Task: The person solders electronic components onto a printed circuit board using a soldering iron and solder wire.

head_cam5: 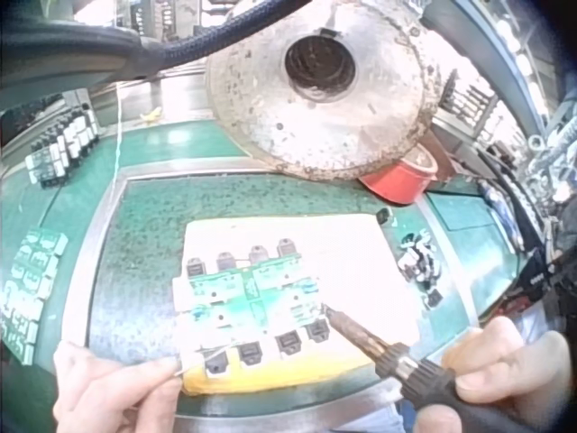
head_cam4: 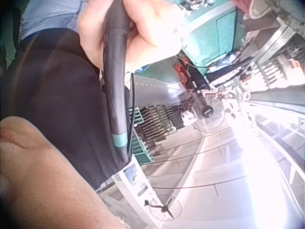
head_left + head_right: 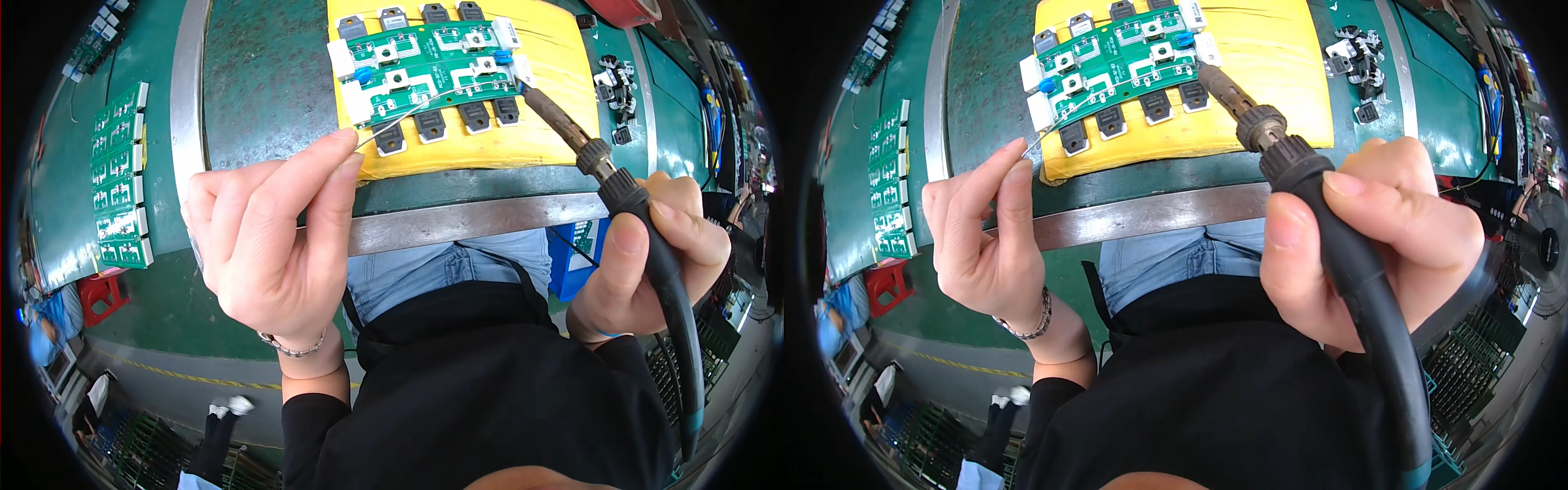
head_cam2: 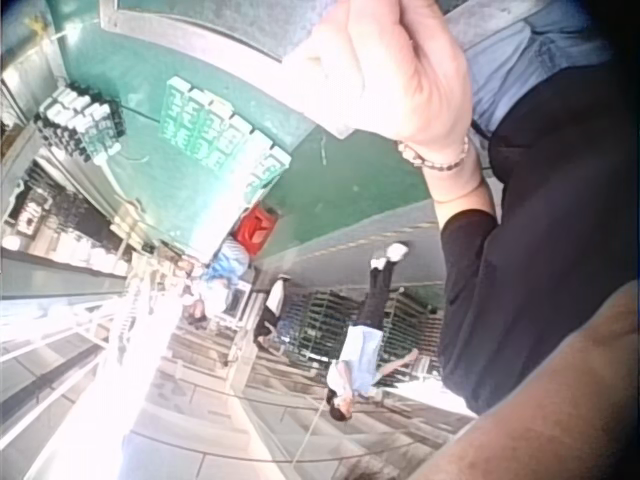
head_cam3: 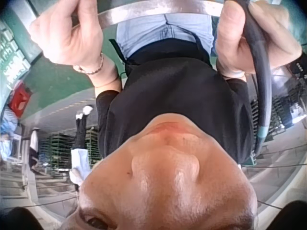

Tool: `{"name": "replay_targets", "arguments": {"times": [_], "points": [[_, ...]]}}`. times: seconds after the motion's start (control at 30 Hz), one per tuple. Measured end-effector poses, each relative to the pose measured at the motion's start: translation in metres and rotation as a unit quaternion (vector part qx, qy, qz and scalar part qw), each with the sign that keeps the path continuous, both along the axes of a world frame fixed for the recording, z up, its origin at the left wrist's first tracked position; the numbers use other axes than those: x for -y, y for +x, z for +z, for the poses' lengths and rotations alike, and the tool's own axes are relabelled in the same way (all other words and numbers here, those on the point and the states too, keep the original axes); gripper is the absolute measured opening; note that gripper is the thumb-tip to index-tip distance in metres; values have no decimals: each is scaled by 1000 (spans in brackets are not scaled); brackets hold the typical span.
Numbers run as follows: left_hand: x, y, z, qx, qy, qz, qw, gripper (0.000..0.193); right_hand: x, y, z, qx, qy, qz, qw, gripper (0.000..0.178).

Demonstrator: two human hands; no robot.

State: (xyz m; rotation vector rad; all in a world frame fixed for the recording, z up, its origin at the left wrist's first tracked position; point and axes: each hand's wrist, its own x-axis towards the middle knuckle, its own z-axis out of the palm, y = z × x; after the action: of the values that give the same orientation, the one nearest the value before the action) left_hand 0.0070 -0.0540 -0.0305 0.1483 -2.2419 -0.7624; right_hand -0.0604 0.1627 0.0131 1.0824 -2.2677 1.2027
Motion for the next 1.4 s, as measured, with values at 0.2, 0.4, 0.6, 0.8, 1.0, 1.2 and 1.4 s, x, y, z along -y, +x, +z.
{"name": "replay_targets", "arguments": {"times": [0.2,0.4,0.6,0.8,1.0,1.2,1.4], "points": [[0,-1,1,5,-24,-9,1000,18,0,-1,-2,30,4,9,1000,23],[0,0,0,-2,-24,-7,1000,18,2,-1,-3,36,1,15,999,23],[-3,1,-4,-32,76,14,996,12,-2,-1,-3,-27,-50,-10,998,20],[2,4,-3,-9,10,3,1000,11,-11,-6,-9,29,-74,-2,997,20],[2,2,-3,-2,-3,-6,1000,12,-18,-9,-22,87,-108,33,990,34],[1,2,-3,1,-5,-7,1000,13,-15,-9,-26,99,-123,34,987,33],[2,1,-3,3,-11,-14,1000,13,-15,-9,-27,101,-130,33,986,33]]}}
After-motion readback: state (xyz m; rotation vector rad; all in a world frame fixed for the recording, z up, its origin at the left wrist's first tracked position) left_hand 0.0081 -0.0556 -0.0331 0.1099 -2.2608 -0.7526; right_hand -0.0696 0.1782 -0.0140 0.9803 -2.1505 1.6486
